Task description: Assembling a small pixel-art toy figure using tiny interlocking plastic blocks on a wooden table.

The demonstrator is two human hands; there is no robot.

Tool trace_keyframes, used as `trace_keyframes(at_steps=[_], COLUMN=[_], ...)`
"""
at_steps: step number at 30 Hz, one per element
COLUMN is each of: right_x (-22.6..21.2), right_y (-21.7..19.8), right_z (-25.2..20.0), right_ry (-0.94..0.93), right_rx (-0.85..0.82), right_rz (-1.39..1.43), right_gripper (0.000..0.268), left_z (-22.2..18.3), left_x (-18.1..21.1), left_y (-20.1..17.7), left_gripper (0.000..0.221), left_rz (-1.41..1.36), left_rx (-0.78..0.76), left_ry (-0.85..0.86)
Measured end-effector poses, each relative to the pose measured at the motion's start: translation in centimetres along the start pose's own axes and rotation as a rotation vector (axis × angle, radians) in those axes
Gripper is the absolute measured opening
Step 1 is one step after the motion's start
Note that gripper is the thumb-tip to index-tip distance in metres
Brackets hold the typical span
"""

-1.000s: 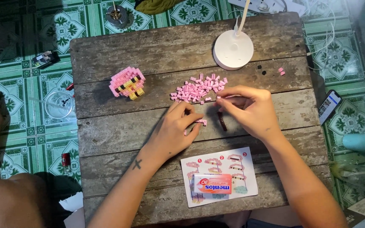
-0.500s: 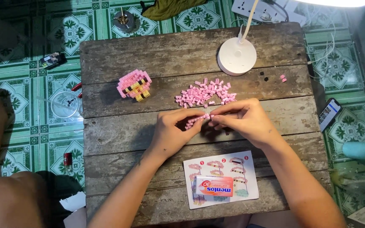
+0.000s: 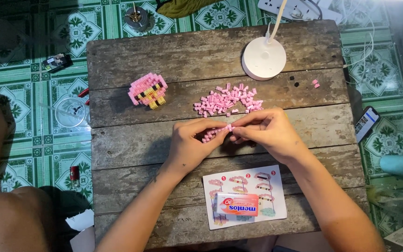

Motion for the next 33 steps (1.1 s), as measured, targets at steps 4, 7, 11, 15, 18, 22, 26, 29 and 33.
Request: trace_keyframes(at_steps=[4, 7, 11, 15, 18, 22, 26, 29, 33], right_x=[0.9, 1.4, 1.1, 0.6, -2.9, -4.1, -4.5, -4.0, -1.3], right_y=[-0.2, -0.5, -0.2, 0.0, 0.6, 0.2, 3.3, 5.8, 7.2], right_z=[0.0, 0.0, -0.2, -0.2, -0.5, -0.4, -0.7, -0.8, 1.5], right_ry=[-0.005, -0.013, -0.018, -0.052, -0.175, -0.395, -0.666, -0.733, -0.753], right_rx=[0.021, 0.042, 0.055, 0.085, 0.102, 0.135, 0.116, 0.082, 0.056], right_rz=[0.003, 0.013, 0.020, -0.030, -0.139, -0.470, -0.938, -1.157, -1.409], right_gripper=[0.021, 0.022, 0.022, 0.019, 0.016, 0.014, 0.015, 0.015, 0.023], left_z=[0.0, -0.1, -0.2, 0.0, -0.2, 0.2, 0.4, 0.4, 0.5], left_x=[0.1, 0.2, 0.2, -0.3, -2.3, -4.6, -5.7, -6.1, -4.9], left_y=[-0.1, -0.1, 0.0, -0.1, -1.2, -3.0, -4.0, -4.4, -4.5], left_gripper=[0.019, 0.019, 0.020, 0.021, 0.018, 0.020, 0.019, 0.021, 0.026], left_rz=[-0.015, -0.025, -0.035, -0.007, -0.119, -0.280, -0.388, -0.408, -0.394], left_rx=[0.004, 0.009, 0.004, 0.026, 0.116, 0.208, 0.277, 0.303, 0.299], left_ry=[0.003, 0.006, 0.016, -0.012, -0.056, -0.151, -0.149, -0.166, -0.182])
Point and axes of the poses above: each hand's wrist, its own z-axis towards the middle knuckle, its own y-axis out of the palm, x = y × z, the point moved 9 cm from there along z, towards the middle knuckle, and after that the axes turned 3 degrees about z, right-handed, at the moved point
